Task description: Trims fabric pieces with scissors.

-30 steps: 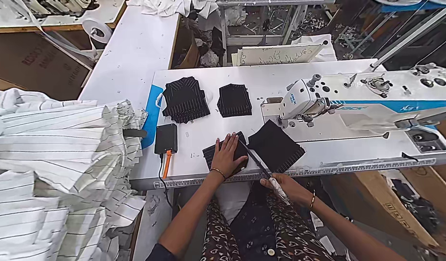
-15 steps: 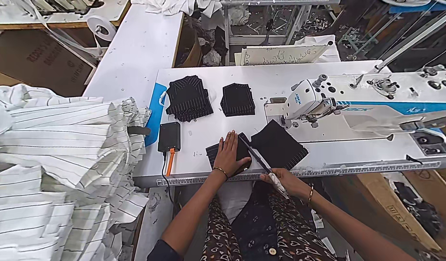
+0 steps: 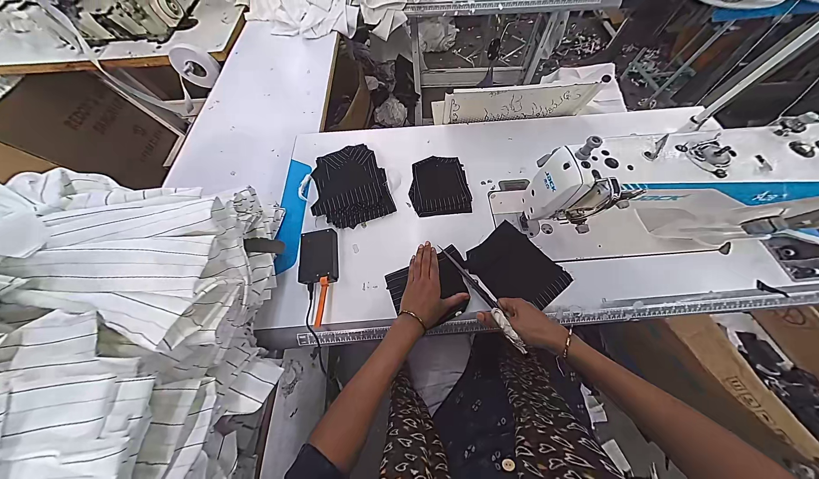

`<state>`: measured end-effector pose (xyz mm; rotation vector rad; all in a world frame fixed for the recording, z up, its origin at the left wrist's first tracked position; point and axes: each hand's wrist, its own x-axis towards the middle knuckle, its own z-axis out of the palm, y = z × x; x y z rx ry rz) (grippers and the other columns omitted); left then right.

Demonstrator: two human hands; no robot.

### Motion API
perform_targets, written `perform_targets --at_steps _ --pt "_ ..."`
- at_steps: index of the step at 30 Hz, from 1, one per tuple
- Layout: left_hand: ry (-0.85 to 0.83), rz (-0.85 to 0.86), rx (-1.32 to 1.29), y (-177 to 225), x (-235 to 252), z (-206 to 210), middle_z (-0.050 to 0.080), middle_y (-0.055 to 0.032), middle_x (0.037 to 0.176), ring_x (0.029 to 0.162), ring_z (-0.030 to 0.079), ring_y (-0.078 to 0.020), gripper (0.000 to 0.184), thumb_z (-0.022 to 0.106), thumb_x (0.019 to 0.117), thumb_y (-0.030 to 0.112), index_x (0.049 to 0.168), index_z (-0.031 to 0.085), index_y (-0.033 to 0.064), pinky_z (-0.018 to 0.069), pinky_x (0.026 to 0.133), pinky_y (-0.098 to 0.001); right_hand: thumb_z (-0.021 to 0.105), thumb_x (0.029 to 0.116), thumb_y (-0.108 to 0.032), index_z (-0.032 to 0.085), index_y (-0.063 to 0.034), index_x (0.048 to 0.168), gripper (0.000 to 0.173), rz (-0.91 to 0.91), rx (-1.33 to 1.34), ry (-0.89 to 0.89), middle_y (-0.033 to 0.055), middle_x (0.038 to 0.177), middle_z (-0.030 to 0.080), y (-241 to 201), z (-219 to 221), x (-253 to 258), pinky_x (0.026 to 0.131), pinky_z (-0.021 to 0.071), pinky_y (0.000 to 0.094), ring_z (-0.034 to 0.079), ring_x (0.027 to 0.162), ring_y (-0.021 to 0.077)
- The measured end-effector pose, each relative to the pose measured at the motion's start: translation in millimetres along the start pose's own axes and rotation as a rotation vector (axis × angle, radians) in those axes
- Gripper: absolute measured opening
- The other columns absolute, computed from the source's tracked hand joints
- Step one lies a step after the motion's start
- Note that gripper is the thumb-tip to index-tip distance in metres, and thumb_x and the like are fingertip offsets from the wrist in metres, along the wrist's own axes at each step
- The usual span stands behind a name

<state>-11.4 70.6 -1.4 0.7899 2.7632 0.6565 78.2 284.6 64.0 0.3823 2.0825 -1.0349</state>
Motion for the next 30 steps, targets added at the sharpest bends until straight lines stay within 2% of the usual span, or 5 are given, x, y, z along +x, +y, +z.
perform_targets --at_steps 7,12,19,27,30 --pt "0.009 -0.002 -0.014 0.6 -0.7 2.4 0.025 -0.0283 0.164 0.156 0.02 -0.0403 0.114 0.057 0.0875 0.074 0.154 0.028 -0.0144 0.0142 0.127 -0.051 0.063 0.1012 -0.043 0.059 -0.0043 0.087 0.042 -0.018 -0.127 0.05 0.004 0.07 0.05 1.1 -5.5 -2.6 0.064 0.0412 0.038 0.049 0.064 0.0163" --pt "0.062 0.031 -0.159 -11.5 3.3 -11.3 0.045 -0.0304 0.152 0.146 0.039 -0.0442 0.047 0.045 0.1002 0.007 0.143 0.049 -0.0126 0.028 0.123 -0.0504 0.062 0.1025 -0.039 0.059 -0.0056 0.086 0.037 -0.01 0.022 0.131 0.0012 0.067 0.051 20.5 -4.5 -5.4 0.059 0.0427 0.0327 0.05 0.058 0.0121" --pt "-0.28 -0.355 -0.042 -9.7 10.4 -72.6 0.057 -0.0279 0.134 0.13 0.054 -0.0414 0.037 0.05 0.1066 0.022 0.126 0.061 -0.0076 0.0438 0.109 -0.0511 0.065 0.1005 -0.04 0.058 -0.0094 0.077 0.039 -0.075 0.396 0.459 -0.0036 0.056 0.049 48.5 1.2 -14.3 0.047 0.04 0.0255 0.047 0.046 0.0066" --pt "-0.025 -0.54 -0.584 -6.9 4.0 -55.2 0.071 -0.0181 0.107 0.086 0.07 -0.0241 0.049 0.066 0.1012 0.024 0.138 0.051 -0.0036 0.0559 0.083 -0.0407 0.063 0.1024 -0.034 0.058 -0.011 0.084 0.03 -0.173 0.616 0.034 -0.0064 0.057 0.053 46.2 64.7 -34.3 0.048 0.044 0.0205 0.051 0.047 0.0032" --pt "-0.035 -0.498 -0.783 -11.9 -5.9 -50.7 0.07 -0.0184 0.114 0.093 0.071 -0.0196 0.036 0.066 0.0993 0.012 0.129 0.059 -0.0058 0.0581 0.087 -0.0353 0.059 0.1047 -0.033 0.055 -0.012 0.081 0.032 -0.161 0.713 -0.033 -0.0056 0.057 0.052 52.2 77.2 -32.6 0.045 0.0431 0.019 0.05 0.046 0.0032"
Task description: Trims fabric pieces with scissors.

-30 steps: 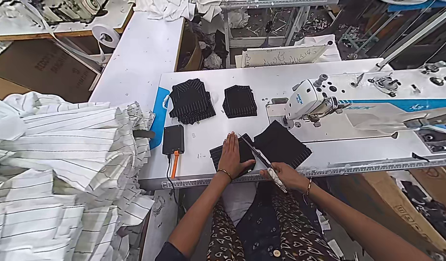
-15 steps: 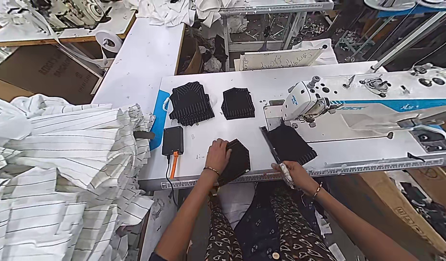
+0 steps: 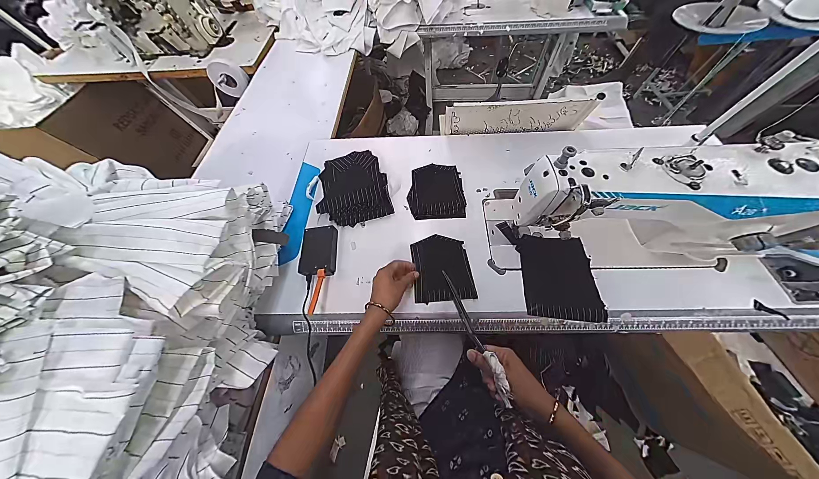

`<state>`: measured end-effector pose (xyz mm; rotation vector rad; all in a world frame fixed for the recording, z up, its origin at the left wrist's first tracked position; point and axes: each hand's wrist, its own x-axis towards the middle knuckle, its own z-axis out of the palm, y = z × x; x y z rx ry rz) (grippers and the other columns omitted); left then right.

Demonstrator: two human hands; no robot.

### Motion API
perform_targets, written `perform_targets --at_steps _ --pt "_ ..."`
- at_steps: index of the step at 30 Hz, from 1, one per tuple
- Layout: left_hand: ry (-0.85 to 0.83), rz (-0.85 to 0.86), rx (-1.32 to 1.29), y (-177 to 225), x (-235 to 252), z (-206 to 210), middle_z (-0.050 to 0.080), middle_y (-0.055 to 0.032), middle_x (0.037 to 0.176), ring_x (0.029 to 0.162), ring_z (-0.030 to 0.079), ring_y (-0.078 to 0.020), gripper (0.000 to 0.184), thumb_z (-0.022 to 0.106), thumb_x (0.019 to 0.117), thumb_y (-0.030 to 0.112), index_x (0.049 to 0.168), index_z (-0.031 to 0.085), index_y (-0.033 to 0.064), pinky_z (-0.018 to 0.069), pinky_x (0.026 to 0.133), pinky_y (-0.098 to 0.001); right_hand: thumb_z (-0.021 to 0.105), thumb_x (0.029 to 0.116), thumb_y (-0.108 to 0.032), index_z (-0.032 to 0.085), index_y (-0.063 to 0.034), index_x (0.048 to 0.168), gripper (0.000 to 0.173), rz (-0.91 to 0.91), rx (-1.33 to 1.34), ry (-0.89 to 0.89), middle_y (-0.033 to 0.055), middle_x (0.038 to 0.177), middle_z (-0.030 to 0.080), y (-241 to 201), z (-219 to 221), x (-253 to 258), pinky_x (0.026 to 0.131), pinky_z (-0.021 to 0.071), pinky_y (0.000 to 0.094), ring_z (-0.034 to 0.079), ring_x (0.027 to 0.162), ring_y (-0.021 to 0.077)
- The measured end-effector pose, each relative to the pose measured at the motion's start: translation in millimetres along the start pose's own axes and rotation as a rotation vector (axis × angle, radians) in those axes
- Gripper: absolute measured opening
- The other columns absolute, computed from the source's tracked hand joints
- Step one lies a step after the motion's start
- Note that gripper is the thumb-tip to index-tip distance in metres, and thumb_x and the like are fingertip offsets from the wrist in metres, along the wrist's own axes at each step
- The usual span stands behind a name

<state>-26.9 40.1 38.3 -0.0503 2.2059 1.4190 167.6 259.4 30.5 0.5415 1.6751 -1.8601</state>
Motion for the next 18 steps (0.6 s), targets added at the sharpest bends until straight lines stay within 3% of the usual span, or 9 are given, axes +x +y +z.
perform_targets --at_steps 2,4,6,10,12,15,18 --pt "-0.049 -0.015 -0.01 1.0 -6.5 -0.7 0.068 -0.0185 0.123 0.098 0.07 -0.0181 0.03 0.067 0.098 0.006 0.126 0.064 -0.0049 0.0568 0.09 -0.0328 0.058 0.1052 -0.033 0.056 -0.0124 0.081 0.032 -0.005 0.048 -0.028 -0.0056 0.058 0.053 1.4 0.2 -0.4 0.045 0.0431 0.0185 0.05 0.046 0.0031" --pt "-0.107 -0.014 0.016 5.2 -10.4 1.3 0.064 -0.0185 0.131 0.101 0.07 -0.019 0.035 0.068 0.0964 0.004 0.13 0.063 -0.0024 0.0567 0.091 -0.0334 0.057 0.1054 -0.034 0.056 -0.0122 0.081 0.032 -0.004 0.094 -0.046 -0.0052 0.058 0.053 1.1 0.9 0.2 0.045 0.0425 0.0186 0.05 0.046 0.0035" --pt "-0.128 -0.027 -0.024 7.6 -11.4 6.7 0.064 -0.0162 0.133 0.1 0.07 -0.0177 0.034 0.068 0.0959 0.003 0.13 0.065 0.0 0.0564 0.089 -0.0334 0.056 0.1061 -0.034 0.056 -0.0123 0.082 0.032 0.002 0.133 -0.062 -0.0053 0.059 0.052 -0.3 2.0 0.4 0.044 0.0422 0.0183 0.05 0.046 0.0032" --pt "0.008 -0.177 -0.513 14.9 -10.1 13.5 0.07 -0.0117 0.112 0.089 0.068 -0.0136 0.022 0.062 0.0986 -0.001 0.12 0.065 -0.0054 0.0567 0.082 -0.0298 0.051 0.1063 -0.037 0.055 -0.0137 0.081 0.035 -0.027 0.267 -0.146 -0.0066 0.057 0.051 5.0 -0.3 -1.4 0.043 0.0423 0.0167 0.049 0.044 0.0023" --pt "0.029 -0.223 -0.675 18.3 -10.5 14.3 0.07 -0.0095 0.106 0.085 0.068 -0.0118 0.022 0.058 0.1006 -0.002 0.122 0.063 -0.0053 0.0567 0.079 -0.0275 0.049 0.1049 -0.046 0.056 -0.0155 0.084 0.037 -0.048 0.309 -0.221 -0.008 0.059 0.053 12.4 -6.8 -4.6 0.045 0.044 0.0159 0.051 0.047 0.0013" --pt "0.031 -0.249 -0.753 20.2 -15.8 18.6 0.067 -0.0098 0.105 0.084 0.067 -0.0126 0.028 0.056 0.1004 -0.004 0.128 0.057 -0.0052 0.0568 0.08 -0.0272 0.053 0.0991 -0.059 0.056 -0.0177 0.088 0.043 -0.026 0.274 -0.298 -0.0096 0.063 0.054 21.6 -16.8 -7.6 0.049 0.046 0.0155 0.054 0.051 0.001" --pt "0.084 -0.249 -0.734 20.2 -19.7 29.1 0.067 -0.0101 0.099 0.08 0.067 -0.0129 0.027 0.061 0.097 -0.006 0.124 0.059 -0.0065 0.0578 0.077 -0.0272 0.06 0.0949 -0.061 0.056 -0.0193 0.089 0.042 -0.007 0.199 -0.313 -0.011 0.062 0.054 21.8 -20.5 -9.1 0.049 0.0455 0.0158 0.053 0.051 0.0004"
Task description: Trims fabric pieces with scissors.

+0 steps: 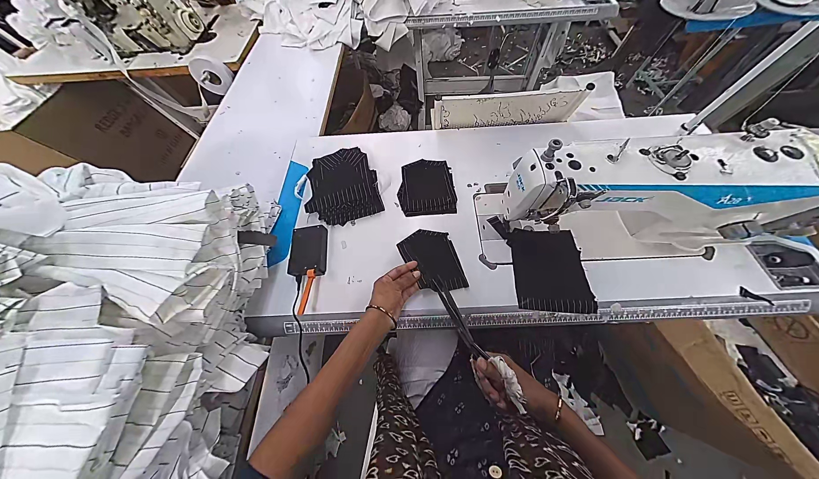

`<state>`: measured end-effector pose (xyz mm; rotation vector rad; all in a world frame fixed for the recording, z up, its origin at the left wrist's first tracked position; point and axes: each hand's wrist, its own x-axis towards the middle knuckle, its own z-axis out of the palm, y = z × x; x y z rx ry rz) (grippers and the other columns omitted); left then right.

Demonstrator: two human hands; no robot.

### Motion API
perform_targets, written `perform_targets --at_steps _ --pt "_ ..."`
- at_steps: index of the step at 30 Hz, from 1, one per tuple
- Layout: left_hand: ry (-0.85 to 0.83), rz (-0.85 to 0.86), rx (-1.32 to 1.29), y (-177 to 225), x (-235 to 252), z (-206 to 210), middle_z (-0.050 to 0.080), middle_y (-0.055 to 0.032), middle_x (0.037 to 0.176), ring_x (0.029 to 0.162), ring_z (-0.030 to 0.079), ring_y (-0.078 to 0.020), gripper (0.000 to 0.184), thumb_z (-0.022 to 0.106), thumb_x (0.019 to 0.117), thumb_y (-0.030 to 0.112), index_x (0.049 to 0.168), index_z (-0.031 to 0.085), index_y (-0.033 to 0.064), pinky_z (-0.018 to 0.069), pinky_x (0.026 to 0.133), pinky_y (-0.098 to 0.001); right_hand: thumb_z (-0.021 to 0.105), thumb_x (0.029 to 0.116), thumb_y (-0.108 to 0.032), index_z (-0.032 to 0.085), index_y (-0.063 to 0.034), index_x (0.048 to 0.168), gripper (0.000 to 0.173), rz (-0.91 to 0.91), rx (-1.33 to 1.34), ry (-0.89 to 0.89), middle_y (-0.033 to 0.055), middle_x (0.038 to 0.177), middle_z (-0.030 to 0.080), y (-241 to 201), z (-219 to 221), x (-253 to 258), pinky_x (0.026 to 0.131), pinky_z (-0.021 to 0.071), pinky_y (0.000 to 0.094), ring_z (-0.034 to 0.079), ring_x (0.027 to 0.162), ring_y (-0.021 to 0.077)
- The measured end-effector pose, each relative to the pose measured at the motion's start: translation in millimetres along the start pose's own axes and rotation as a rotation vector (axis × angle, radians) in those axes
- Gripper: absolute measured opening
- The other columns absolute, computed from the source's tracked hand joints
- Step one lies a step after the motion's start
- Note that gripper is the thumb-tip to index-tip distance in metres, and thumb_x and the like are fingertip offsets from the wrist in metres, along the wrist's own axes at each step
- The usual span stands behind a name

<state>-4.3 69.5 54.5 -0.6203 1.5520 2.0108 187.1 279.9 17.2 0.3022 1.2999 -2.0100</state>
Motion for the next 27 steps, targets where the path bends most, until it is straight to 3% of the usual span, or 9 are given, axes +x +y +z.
perform_targets --at_steps 8,13,16,24,27 --pt "0.042 0.128 0.127 -13.8 -8.1 -0.1 0.07 -0.017 0.109 0.087 0.07 -0.0153 0.036 0.072 0.089 -0.008 0.124 0.063 -0.0082 0.059 0.082 -0.0285 0.066 0.0903 -0.062 0.054 -0.0191 0.095 0.045 0.02 -0.106 -0.015 -0.0121 0.062 0.052 -13.9 3.0 2.4 0.049 0.0448 0.0153 0.052 0.05 -0.0004" --pt "-0.024 0.185 0.197 -15.0 -15.3 -4.1 0.066 -0.018 0.124 0.092 0.07 -0.0141 0.032 0.061 0.098 -0.005 0.13 0.06 -0.0077 0.0582 0.086 -0.0289 0.066 0.0914 -0.059 0.052 -0.0165 0.099 0.045 0.041 -0.263 0.015 -0.0115 0.064 0.052 -19.1 4.6 5.5 0.052 0.0453 0.0165 0.052 0.052 -0.0002" --pt "-0.047 0.23 0.252 -15.4 -20.2 -5.8 0.065 -0.0181 0.129 0.093 0.07 -0.0133 0.034 0.059 0.098 -0.007 0.132 0.06 -0.0069 0.0578 0.087 -0.0288 0.064 0.0935 -0.056 0.053 -0.0159 0.099 0.042 0.034 -0.301 0.018 -0.0111 0.064 0.051 -20.2 8.5 8.9 0.052 0.0449 0.0169 0.052 0.053 0.0" --pt "-0.021 0.265 0.208 -24.4 -22.4 -4.7 0.064 -0.0185 0.131 0.092 0.07 -0.0134 0.041 0.063 0.0951 -0.007 0.136 0.058 -0.0064 0.0581 0.087 -0.0283 0.062 0.0948 -0.056 0.056 -0.0148 0.096 0.042 0.009 -0.478 0.109 -0.0096 0.066 0.048 -14.7 12.5 15.5 0.055 0.0444 0.0219 0.049 0.055 0.0018" --pt "-0.031 0.279 0.202 -26.9 -20.7 -6.4 0.062 -0.0189 0.134 0.092 0.07 -0.0131 0.043 0.063 0.0948 -0.008 0.138 0.057 -0.0059 0.0578 0.087 -0.0282 0.066 0.0941 -0.052 0.057 -0.0146 0.088 0.039 -0.01 -0.509 0.175 -0.0095 0.062 0.047 -13.9 14.9 14.7 0.053 0.0423 0.0221 0.047 0.052 0.0017"
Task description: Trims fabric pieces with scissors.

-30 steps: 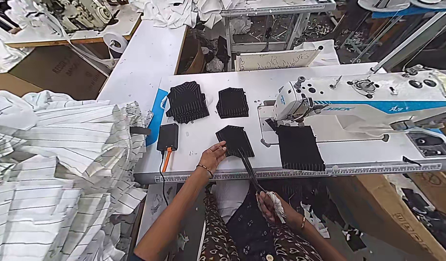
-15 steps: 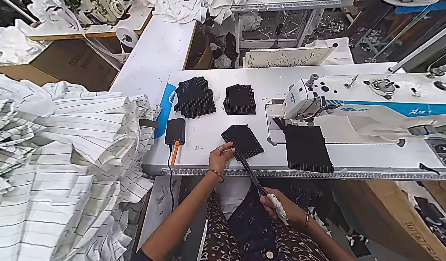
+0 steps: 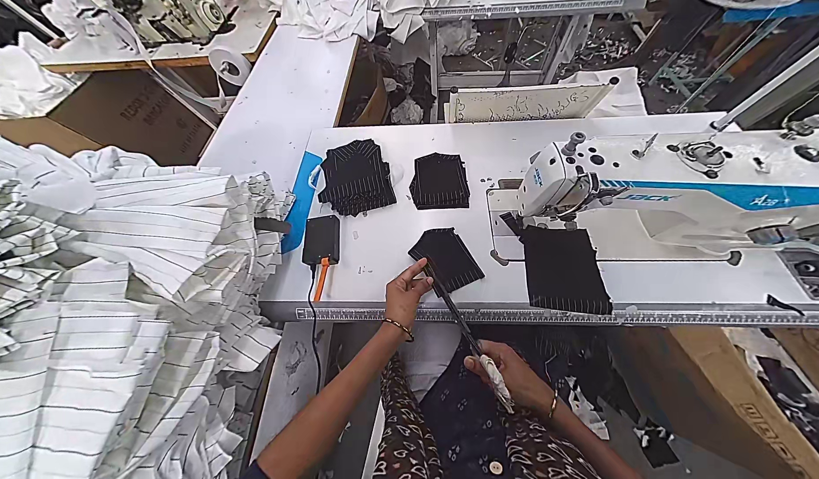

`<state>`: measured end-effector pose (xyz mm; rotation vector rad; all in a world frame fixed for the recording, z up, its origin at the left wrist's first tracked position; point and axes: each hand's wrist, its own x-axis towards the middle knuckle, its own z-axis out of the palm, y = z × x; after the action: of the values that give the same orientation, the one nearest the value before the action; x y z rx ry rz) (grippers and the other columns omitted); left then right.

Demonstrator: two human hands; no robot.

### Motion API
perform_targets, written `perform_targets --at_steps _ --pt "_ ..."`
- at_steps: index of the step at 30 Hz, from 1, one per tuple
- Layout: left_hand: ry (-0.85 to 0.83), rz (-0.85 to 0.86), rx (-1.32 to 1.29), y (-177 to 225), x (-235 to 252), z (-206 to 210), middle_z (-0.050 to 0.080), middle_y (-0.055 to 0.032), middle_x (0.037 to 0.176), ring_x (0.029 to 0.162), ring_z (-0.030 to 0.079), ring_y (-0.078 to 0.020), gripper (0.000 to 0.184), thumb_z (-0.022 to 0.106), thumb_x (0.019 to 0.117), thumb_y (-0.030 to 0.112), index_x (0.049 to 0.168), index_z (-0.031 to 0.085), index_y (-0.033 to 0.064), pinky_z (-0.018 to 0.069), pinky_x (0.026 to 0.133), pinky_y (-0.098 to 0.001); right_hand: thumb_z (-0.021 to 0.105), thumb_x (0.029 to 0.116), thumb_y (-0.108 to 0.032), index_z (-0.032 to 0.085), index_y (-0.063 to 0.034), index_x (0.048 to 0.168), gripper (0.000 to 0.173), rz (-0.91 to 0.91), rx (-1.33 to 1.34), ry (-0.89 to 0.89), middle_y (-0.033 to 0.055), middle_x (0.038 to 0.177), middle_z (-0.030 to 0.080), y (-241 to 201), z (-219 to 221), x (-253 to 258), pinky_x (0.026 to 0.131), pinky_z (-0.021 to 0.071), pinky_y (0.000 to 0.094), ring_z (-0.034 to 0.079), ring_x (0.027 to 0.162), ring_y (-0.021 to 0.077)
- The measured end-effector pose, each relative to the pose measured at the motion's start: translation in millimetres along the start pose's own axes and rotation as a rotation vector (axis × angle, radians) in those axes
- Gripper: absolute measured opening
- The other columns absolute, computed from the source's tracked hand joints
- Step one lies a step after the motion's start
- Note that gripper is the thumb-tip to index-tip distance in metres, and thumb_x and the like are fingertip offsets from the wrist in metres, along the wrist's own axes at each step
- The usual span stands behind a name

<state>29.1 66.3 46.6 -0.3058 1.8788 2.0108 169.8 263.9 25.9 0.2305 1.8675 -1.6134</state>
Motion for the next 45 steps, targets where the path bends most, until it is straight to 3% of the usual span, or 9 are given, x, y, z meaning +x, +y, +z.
perform_targets --at_steps 6,11,18,25,30,37,45 --pt "-0.011 0.054 -0.014 -6.6 2.7 0.8 0.055 -0.0164 0.146 0.084 0.069 -0.0076 0.053 0.062 0.0943 -0.009 0.146 0.049 -0.0049 0.0578 0.083 -0.0249 0.068 0.0944 -0.05 0.056 -0.0148 0.08 0.04 0.009 0.026 0.057 -0.0086 0.057 0.047 5.5 6.5 0.6 0.05 0.0419 0.0232 0.047 0.048 0.003" --pt "-0.045 0.083 0.014 -9.5 8.4 -3.7 0.045 -0.0169 0.155 0.081 0.069 -0.0053 0.063 0.062 0.0925 -0.011 0.152 0.04 -0.0037 0.0577 0.08 -0.0233 0.067 0.097 -0.046 0.055 -0.0141 0.08 0.038 0.024 0.07 0.041 -0.0081 0.057 0.047 3.1 10.0 2.0 0.049 0.041 0.022 0.047 0.048 0.0027" --pt "-0.226 0.143 0.14 -12.7 13.9 -16.7 0.022 -0.017 0.167 0.072 0.065 0.0005 0.087 0.065 0.0894 -0.009 0.161 0.017 0.0011 0.056 0.073 -0.0192 0.067 0.0957 -0.05 0.054 -0.0138 0.085 0.04 0.037 0.105 0.011 -0.0075 0.06 0.047 -8.6 10.0 12.0 0.051 0.0414 0.0218 0.047 0.05 0.0033" --pt "-0.291 0.179 0.181 -14.4 13.6 -23.4 0.014 -0.0177 0.169 0.075 0.065 0.0015 0.094 0.066 0.0886 -0.008 0.162 0.008 0.0011 0.0562 0.074 -0.0187 0.065 0.099 -0.041 0.054 -0.015 0.081 0.034 -0.014 0.176 0.025 -0.0092 0.057 0.049 -5.0 18.1 12.3 0.048 0.0413 0.0191 0.048 0.047 0.0008" --pt "-0.366 0.174 0.263 -13.3 9.0 -21.6 0.006 -0.0169 0.17 0.072 0.064 0.003 0.1 0.066 0.0888 -0.007 0.163 -0.001 0.0041 0.0557 0.071 -0.0182 0.063 0.0994 -0.045 0.055 -0.0151 0.085 0.034 -0.016 0.199 0.012 -0.0091 0.058 0.048 -13.1 18.8 20.1 0.05 0.0415 0.0197 0.048 0.048 0.0015" --pt "-0.387 0.165 0.3 -10.2 5.2 -19.3 -0.001 -0.0144 0.171 0.071 0.062 0.0037 0.101 0.066 0.0896 -0.007 0.163 -0.002 0.0068 0.0546 0.068 -0.0184 0.064 0.1002 -0.041 0.056 -0.014 0.084 0.032 -0.049 0.189 0.052 -0.0084 0.058 0.05 -15.6 22.0 20.1 0.05 0.0438 0.0206 0.05 0.049 0.0024" --pt "-0.431 0.111 0.419 2.0 -0.9 -12.8 -0.004 -0.0142 0.171 0.075 0.065 0.0011 0.103 0.065 0.0903 -0.008 0.163 -0.007 0.0092 0.057 0.072 -0.0207 0.064 0.099 -0.044 0.056 -0.0132 0.086 0.035 -0.047 0.213 0.087 -0.008 0.059 0.049 -20.7 17.8 31.0 0.05 0.0429 0.0207 0.049 0.049 0.0027"
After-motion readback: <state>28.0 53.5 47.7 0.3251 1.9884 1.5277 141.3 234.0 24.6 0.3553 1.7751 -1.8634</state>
